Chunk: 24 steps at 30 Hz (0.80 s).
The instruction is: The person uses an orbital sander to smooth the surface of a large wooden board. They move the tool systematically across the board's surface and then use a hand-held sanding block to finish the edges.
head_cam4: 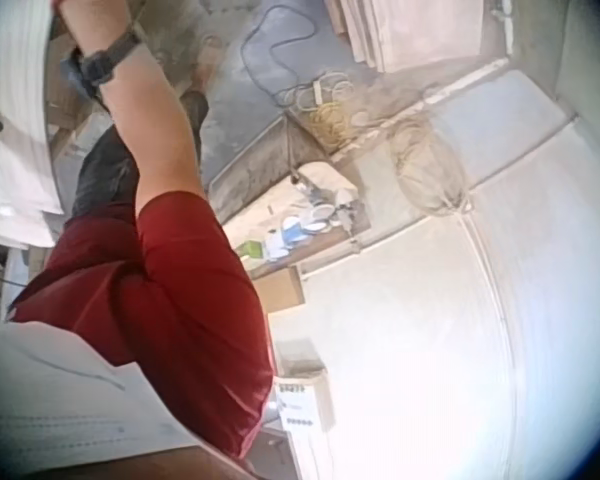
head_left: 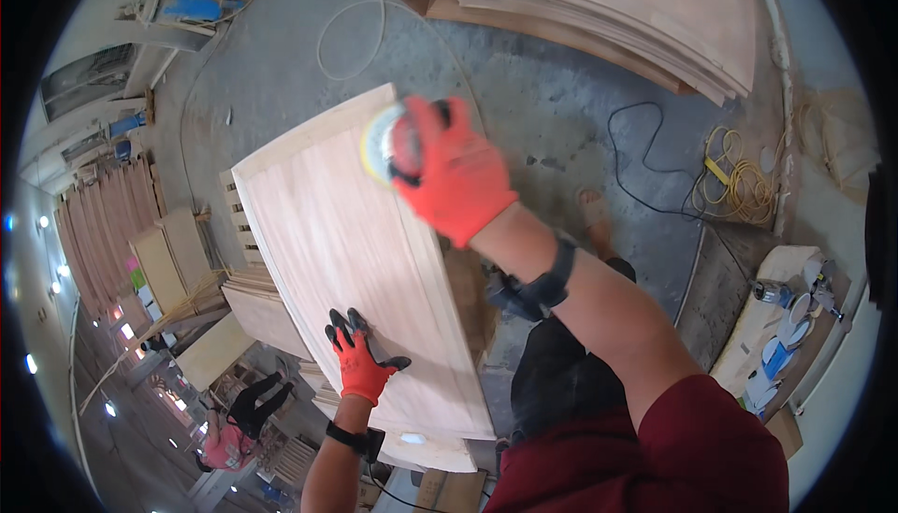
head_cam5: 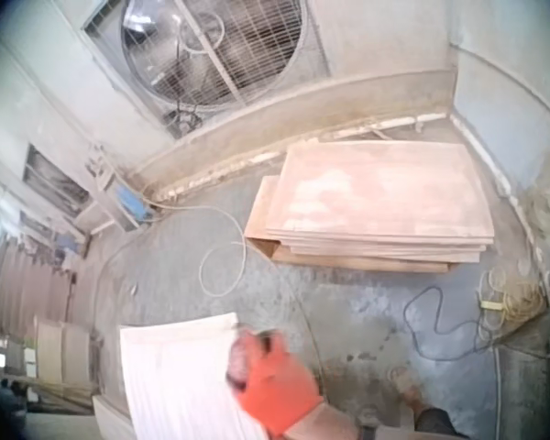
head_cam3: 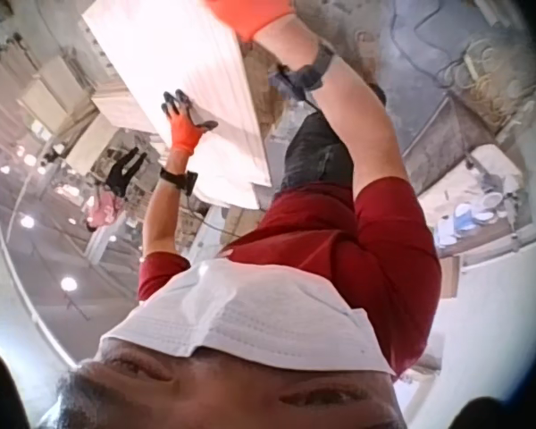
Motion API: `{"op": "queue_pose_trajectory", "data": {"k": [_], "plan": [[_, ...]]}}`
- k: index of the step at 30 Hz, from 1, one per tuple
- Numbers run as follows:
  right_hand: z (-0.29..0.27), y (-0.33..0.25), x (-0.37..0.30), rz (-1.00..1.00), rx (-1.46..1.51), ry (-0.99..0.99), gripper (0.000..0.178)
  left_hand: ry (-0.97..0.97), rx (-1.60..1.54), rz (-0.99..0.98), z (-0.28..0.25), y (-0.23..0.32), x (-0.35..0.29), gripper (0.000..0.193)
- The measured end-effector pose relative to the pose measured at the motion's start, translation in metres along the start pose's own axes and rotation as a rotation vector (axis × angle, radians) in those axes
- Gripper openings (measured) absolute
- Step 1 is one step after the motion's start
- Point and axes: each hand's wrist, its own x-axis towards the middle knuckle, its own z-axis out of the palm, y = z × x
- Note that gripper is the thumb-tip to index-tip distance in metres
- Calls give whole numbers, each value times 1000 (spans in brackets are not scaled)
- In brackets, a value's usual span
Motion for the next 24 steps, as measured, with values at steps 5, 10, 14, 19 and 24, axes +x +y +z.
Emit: {"op": "queue_pose_trajectory", "data": {"k": [5, 10, 14, 19, 24], "plan": [[0, -7, 15, -12, -14, -27, 79, -8, 24, -16, 5, -6, -1, 122], [34, 109, 51, 270, 1148, -180, 65, 40, -9, 48, 2, -1, 1, 121], [49, 119, 60, 580, 1546, -379, 60, 56, -10, 48, 5, -3, 0, 120], [19, 64, 55, 172, 412, 83, 67, -31, 26, -21, 7, -8, 0, 120], [-11, -25, 51, -38, -182, -141, 71, 13, 4, 11, -3, 1, -1, 124]]}}
